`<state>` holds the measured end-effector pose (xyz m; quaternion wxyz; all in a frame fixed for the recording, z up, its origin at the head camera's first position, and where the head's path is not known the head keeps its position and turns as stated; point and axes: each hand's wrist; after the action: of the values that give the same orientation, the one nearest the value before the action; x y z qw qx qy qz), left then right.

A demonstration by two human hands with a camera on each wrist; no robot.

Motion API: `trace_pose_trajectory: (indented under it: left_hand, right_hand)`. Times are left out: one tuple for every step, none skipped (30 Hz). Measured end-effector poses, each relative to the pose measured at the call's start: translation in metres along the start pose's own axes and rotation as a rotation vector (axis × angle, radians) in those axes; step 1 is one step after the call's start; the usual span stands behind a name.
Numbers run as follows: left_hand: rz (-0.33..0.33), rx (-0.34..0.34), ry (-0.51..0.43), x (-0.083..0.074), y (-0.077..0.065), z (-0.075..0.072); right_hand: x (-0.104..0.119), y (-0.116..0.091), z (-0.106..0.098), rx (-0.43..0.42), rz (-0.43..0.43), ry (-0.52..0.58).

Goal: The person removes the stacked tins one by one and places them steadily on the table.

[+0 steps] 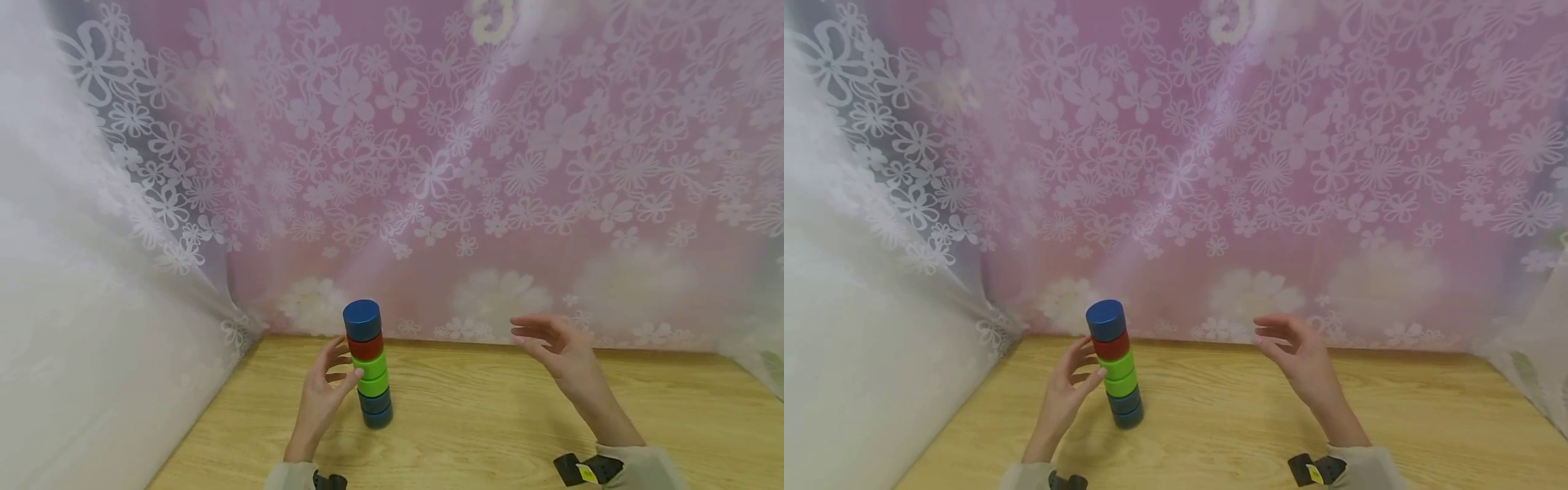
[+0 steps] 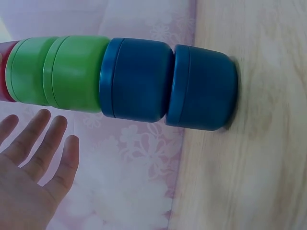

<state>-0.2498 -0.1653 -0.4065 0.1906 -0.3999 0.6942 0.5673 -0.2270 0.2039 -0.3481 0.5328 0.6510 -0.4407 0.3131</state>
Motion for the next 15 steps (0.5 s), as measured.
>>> trace_pose_trajectory:
  left_hand:
    - [0.001, -0.001, -0.003, 0.0, 0.001, 0.001]
    - [0.002, 0.0, -0.002, -0.001, 0.001, 0.001]
    - [0.005, 0.0, -0.003, -0.001, 0.002, 0.001]
    - [0.006, -0.002, -0.003, -0.002, 0.003, 0.001]
    - [0.013, -0.005, -0.007, -0.002, 0.004, 0.001]
    - [0.022, -0.007, -0.006, -0.002, 0.004, 0.001]
    - [0.03, -0.008, -0.009, -0.002, 0.005, 0.001]
    - [0.038, -0.009, -0.007, -0.002, 0.005, 0.001]
    - [0.048, -0.007, -0.002, -0.001, 0.005, 0.002]
    - [0.053, -0.007, 0.001, -0.001, 0.005, 0.002]
    - [0.057, -0.007, 0.001, -0.001, 0.005, 0.002]
    - [0.059, -0.005, 0.005, -0.001, 0.005, 0.003]
    - [0.056, -0.002, 0.004, -0.001, 0.005, 0.003]
    - [0.054, 0.001, 0.005, -0.001, 0.005, 0.004]
    - [0.05, 0.003, 0.004, -0.002, 0.006, 0.004]
  right_hand:
    - [0.001, 0.001, 0.002, 0.0, -0.002, -0.013]
    - [0.002, 0.001, 0.004, -0.002, -0.004, -0.026]
    - [0.003, 0.003, 0.007, -0.003, -0.005, -0.038]
    - [0.003, 0.004, 0.009, -0.004, -0.007, -0.052]
    - [0.004, 0.005, 0.012, -0.004, -0.007, -0.061]
    - [0.005, 0.006, 0.014, -0.001, -0.009, -0.065]
    - [0.005, 0.008, 0.017, 0.001, -0.016, -0.063]
    - [0.006, 0.009, 0.02, 0.004, -0.027, -0.057]
    - [0.006, 0.01, 0.023, 0.009, -0.037, -0.05]
    - [0.007, 0.011, 0.026, 0.012, -0.047, -0.039]
    - [0.008, 0.012, 0.029, 0.014, -0.057, -0.028]
    - [0.008, 0.013, 0.032, 0.016, -0.067, -0.017]
    - [0.009, 0.013, 0.035, 0.021, -0.074, -0.007]
    - [0.01, 0.014, 0.037, 0.024, -0.079, -0.001]
    - [0.01, 0.015, 0.04, 0.027, -0.078, 0.002]
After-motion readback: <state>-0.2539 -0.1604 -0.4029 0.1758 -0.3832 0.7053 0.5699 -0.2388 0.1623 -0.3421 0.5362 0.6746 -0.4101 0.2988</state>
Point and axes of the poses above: each hand's wrist, its own y-axis towards the middle knuckle, its own z-axis out of the palm, x = y × z, and after that the axes turned 9 degrees about z, right-handed
